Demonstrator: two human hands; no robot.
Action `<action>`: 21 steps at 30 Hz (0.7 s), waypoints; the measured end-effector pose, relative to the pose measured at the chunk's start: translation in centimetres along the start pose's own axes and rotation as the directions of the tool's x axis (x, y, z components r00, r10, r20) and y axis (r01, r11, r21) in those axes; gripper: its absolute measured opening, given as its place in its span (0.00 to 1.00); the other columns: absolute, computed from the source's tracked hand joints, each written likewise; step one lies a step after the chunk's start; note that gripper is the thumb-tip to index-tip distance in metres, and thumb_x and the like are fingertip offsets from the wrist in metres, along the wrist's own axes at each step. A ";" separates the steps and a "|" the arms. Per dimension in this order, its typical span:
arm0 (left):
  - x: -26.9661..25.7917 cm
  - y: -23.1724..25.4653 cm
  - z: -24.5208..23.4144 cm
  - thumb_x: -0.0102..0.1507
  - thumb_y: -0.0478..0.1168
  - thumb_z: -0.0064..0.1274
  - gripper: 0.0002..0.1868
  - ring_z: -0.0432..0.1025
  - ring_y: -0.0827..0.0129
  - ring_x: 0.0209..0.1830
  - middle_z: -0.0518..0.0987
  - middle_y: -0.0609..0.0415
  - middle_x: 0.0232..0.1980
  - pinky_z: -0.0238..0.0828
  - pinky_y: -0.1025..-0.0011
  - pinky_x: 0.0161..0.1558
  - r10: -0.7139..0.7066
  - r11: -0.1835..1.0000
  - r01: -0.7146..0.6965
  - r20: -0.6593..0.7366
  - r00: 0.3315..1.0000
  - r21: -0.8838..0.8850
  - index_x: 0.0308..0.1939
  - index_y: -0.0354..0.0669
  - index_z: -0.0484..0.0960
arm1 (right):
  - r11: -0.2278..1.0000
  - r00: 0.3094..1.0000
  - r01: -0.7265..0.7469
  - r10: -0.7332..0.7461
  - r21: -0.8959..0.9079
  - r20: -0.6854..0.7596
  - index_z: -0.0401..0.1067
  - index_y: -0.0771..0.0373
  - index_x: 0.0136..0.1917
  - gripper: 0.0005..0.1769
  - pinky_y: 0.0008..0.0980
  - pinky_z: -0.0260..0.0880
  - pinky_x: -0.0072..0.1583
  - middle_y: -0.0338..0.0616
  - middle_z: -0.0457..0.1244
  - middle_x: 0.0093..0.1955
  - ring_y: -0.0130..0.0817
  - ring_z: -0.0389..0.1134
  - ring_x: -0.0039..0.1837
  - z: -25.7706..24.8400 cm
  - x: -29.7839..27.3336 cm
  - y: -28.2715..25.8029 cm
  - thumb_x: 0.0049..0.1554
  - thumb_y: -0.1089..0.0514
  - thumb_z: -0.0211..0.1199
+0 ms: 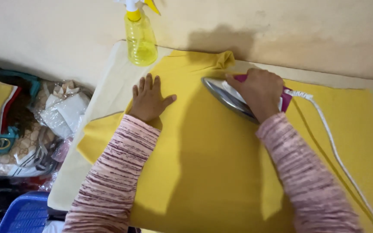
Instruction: Ironing and folding a yellow t-shirt on an ironing board.
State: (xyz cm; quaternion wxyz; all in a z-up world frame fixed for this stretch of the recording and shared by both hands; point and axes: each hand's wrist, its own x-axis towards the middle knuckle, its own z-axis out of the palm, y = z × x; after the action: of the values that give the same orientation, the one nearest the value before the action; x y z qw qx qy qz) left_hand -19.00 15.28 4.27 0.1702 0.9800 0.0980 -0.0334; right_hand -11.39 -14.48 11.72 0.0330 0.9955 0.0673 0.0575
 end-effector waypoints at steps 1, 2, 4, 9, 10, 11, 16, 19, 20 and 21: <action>0.3 -0.2 0.5 0.66 0.76 0.36 0.52 0.42 0.45 0.85 0.48 0.40 0.84 0.35 0.43 0.80 -0.004 1.000 0.004 -0.002 1.000 -0.003 0.81 0.43 0.53 | 1.000 1.000 0.005 -0.005 -0.002 -0.001 0.79 0.54 0.42 0.51 0.51 0.71 0.47 0.50 0.72 0.40 0.57 0.75 0.49 0.1 0.3 -0.2 0.55 0.07 0.44; 0.7 -0.4 0.9 0.67 0.75 0.36 0.51 0.42 0.46 0.85 0.48 0.40 0.84 0.35 0.43 0.80 -0.007 1.000 0.007 -0.008 1.000 0.004 0.82 0.44 0.52 | 1.000 1.000 0.018 -0.018 0.020 -0.004 0.80 0.55 0.42 0.50 0.53 0.70 0.47 0.52 0.71 0.40 0.60 0.75 0.48 0.2 0.7 -0.5 0.53 0.07 0.47; 1.3 -1.0 1.2 0.67 0.74 0.36 0.50 0.42 0.47 0.85 0.48 0.41 0.85 0.35 0.44 0.80 -0.015 1.000 0.015 -0.016 1.000 0.009 0.82 0.44 0.52 | 0.998 0.999 0.037 -0.036 0.041 -0.009 0.81 0.56 0.43 0.50 0.55 0.70 0.46 0.54 0.71 0.40 0.63 0.74 0.48 -0.1 0.8 -0.8 0.51 0.07 0.49; 3.3 -3.1 2.6 0.69 0.67 0.41 0.45 0.44 0.47 0.84 0.49 0.43 0.84 0.40 0.43 0.79 0.034 0.995 -0.034 -0.001 0.999 -0.092 0.82 0.46 0.51 | 0.918 0.913 0.386 -0.394 -0.087 -0.104 0.78 0.41 0.38 0.36 0.41 0.73 0.48 0.39 0.71 0.36 0.46 0.76 0.48 0.2 -2.1 -1.7 0.41 0.12 0.56; 4.3 -3.8 3.3 0.69 0.67 0.41 0.45 0.44 0.47 0.84 0.49 0.43 0.84 0.40 0.43 0.79 0.022 0.995 -0.022 -0.010 1.000 -0.096 0.82 0.46 0.51 | 0.912 0.907 0.399 -0.408 -0.089 -0.109 0.78 0.41 0.38 0.36 0.41 0.73 0.48 0.39 0.71 0.36 0.46 0.76 0.48 0.9 -2.0 -1.7 0.41 0.12 0.56; 5.3 -4.5 4.1 0.70 0.61 0.40 0.40 0.49 0.51 0.83 0.55 0.45 0.82 0.46 0.46 0.77 0.030 0.989 -0.040 -0.072 0.997 -0.140 0.81 0.48 0.54 | 0.907 0.870 0.402 -0.420 -0.122 -0.256 0.75 0.42 0.35 0.36 0.39 0.73 0.47 0.37 0.69 0.32 0.43 0.75 0.44 1.7 -1.9 -1.7 0.43 0.11 0.55; 6.9 -7.4 5.2 0.66 0.46 0.45 0.32 0.71 0.49 0.68 0.79 0.46 0.64 0.65 0.48 0.66 0.040 0.963 -0.113 -0.286 0.957 -0.243 0.76 0.52 0.60 | 0.980 0.939 0.133 -0.172 -0.148 -0.298 0.74 0.50 0.35 0.46 0.46 0.74 0.45 0.44 0.71 0.36 0.48 0.76 0.43 0.8 -0.8 -5.5 0.52 0.07 0.47; 8.1 -8.3 5.4 0.66 0.45 0.47 0.29 0.72 0.58 0.68 0.81 0.56 0.63 0.66 0.55 0.68 -0.115 0.837 -0.049 -0.262 0.958 -0.545 0.72 0.58 0.64 | 0.996 0.989 0.086 -0.084 0.017 -0.125 0.78 0.58 0.41 0.53 0.52 0.73 0.47 0.52 0.71 0.39 0.58 0.76 0.47 0.9 1.1 -6.3 0.51 0.06 0.47; 8.4 -8.6 5.5 0.68 0.44 0.43 0.22 0.76 0.63 0.62 0.83 0.58 0.57 0.70 0.58 0.65 -0.184 0.761 -0.034 -0.266 0.946 -0.648 0.68 0.58 0.68 | 0.982 0.968 0.177 -0.163 0.062 -0.189 0.75 0.57 0.34 0.47 0.49 0.71 0.43 0.52 0.69 0.34 0.58 0.75 0.43 0.2 0.4 -6.6 0.51 0.10 0.52; 8.8 -8.8 5.6 0.71 0.43 0.38 0.17 0.79 0.67 0.56 0.85 0.60 0.51 0.74 0.61 0.61 -0.254 0.673 -0.024 -0.261 0.932 -0.739 0.64 0.57 0.72 | 0.958 0.937 0.269 -0.236 0.100 -0.256 0.72 0.56 0.28 0.43 0.46 0.70 0.39 0.52 0.67 0.29 0.57 0.74 0.39 -0.5 -0.3 -7.0 0.51 0.14 0.58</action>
State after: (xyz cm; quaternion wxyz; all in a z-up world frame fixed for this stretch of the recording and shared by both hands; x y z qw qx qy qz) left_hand -12.34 23.10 -4.77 0.5250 0.8115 0.1936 0.1683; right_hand -12.64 -7.60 11.65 -0.0349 0.9641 0.2020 0.1686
